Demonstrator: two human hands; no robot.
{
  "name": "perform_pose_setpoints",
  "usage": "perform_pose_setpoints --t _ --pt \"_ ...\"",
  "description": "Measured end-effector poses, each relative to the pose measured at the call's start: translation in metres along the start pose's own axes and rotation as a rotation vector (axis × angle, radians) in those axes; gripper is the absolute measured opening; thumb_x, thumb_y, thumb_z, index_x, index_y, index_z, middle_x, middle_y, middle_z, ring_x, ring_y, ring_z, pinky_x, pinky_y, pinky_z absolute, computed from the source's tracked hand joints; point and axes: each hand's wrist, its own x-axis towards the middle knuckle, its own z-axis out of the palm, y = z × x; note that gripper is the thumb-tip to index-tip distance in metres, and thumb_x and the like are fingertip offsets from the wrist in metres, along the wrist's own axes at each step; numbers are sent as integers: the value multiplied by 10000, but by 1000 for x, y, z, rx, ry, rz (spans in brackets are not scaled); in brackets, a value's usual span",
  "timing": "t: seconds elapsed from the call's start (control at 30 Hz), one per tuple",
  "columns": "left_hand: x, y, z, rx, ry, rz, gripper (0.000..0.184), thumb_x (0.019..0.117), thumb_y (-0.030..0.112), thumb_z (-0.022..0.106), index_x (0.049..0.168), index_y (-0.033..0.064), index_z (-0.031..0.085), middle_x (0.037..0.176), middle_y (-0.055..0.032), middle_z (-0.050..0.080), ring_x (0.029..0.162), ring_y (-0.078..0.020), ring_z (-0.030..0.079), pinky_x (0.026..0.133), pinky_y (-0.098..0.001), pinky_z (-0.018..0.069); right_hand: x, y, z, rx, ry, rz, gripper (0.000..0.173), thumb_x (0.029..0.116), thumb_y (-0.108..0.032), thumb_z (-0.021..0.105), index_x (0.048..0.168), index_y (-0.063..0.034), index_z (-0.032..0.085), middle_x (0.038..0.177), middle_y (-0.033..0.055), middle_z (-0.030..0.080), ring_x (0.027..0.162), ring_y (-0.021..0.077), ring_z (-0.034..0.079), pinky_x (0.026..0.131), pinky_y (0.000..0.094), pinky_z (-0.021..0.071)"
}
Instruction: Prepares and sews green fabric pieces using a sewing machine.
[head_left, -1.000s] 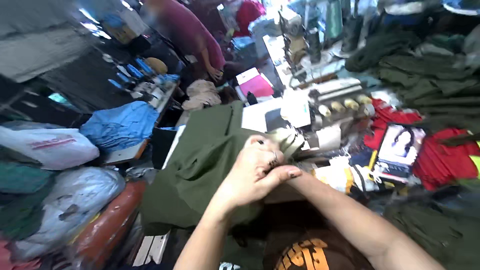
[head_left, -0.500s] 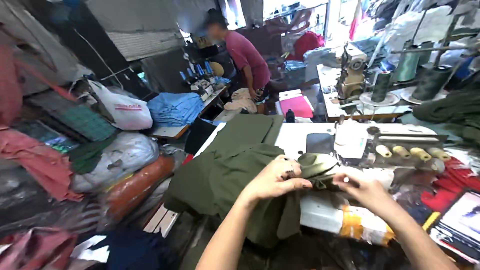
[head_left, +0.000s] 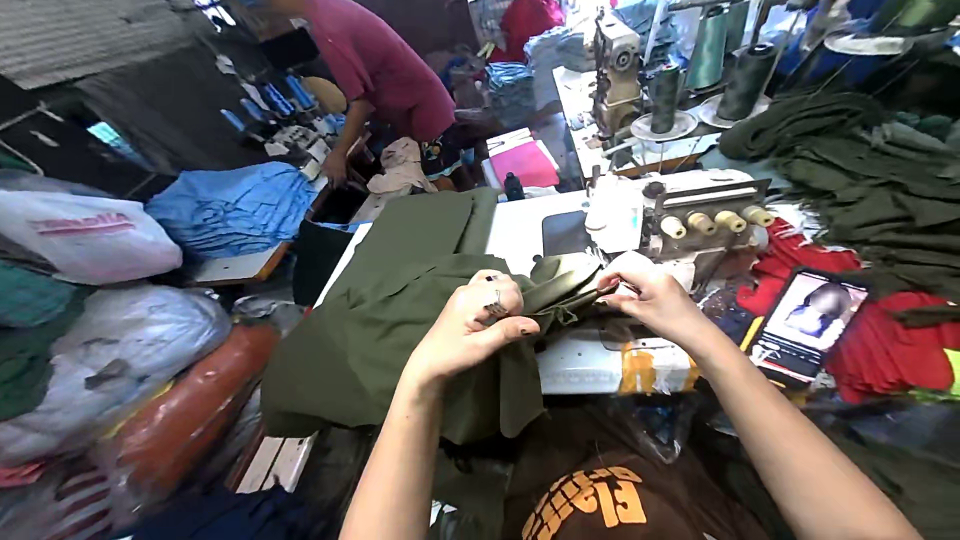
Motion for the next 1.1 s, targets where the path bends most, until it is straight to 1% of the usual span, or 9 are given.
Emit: perform_pose_setpoints --t 0.13,0.3,0.37,0.43,0.57,0.8,0.9,1.03,1.1 --pt "1 2 0 37 -23 19 424 1027 424 597 740 113 608 743 41 591 864 -42 586 962 -321 430 1 9 3 -229 -41 -57 144 913 -130 738 1044 -72 750 1023 137 701 901 297 698 770 526 580" --pt "0 3 0 57 -42 25 434 1026 438 594 740 113 619 741 42 593 865 -43 587 972 -332 423 -5 18 4 -471 23 -51 144 924 -111 726 1057 -67 760 1036 201 668 790 369 701 667 562 581" --pt "1 3 1 45 -49 33 437 1028 438 591 743 109 621 744 39 599 869 -39 589 981 -329 421 -5 8 4 -282 -10 -7 133 908 -97 739 1034 -57 759 1118 184 666 887 328 701 757 537 586" --pt "3 4 2 27 -56 41 436 1026 434 595 743 103 625 738 39 593 860 -35 583 979 -322 415 -2 -8 6 -17 -54 -30 93 882 -105 751 965 -62 748 1160 116 664 980 208 665 831 411 581" --pt "7 8 5 16 -84 56 442 1022 416 607 700 114 584 708 35 566 837 -53 574 966 -346 411 4 -41 14 278 -158 -197 121 952 -140 686 992 -41 744 1106 55 704 1002 76 664 867 248 568" --pt "12 17 8 33 -117 99 430 1024 402 605 709 109 607 707 35 552 854 -52 562 980 -337 395 1 -59 18 351 -29 -209 115 939 -45 654 1027 -34 729 1015 29 721 905 44 675 809 219 580" --pt "25 25 14 8 -155 131 420 1019 384 614 708 102 598 695 34 551 830 -41 551 953 -325 379 -9 -60 13 267 -34 -218 234 963 -60 616 1166 -69 734 1087 30 712 989 60 667 883 240 570" --pt "48 33 22 84 -265 188 449 1020 411 591 690 107 617 642 38 539 728 -37 543 953 -352 380 -47 -56 1 354 -10 -180 185 1020 -96 574 1075 -42 742 1134 59 687 935 30 658 792 177 573" --pt "57 31 23 221 -352 190 465 1031 438 545 720 121 683 635 38 562 713 -61 573 969 -391 381 -77 -51 -1 464 15 -99 191 1055 -167 556 1115 -94 722 1216 6 694 1033 31 675 845 201 593"
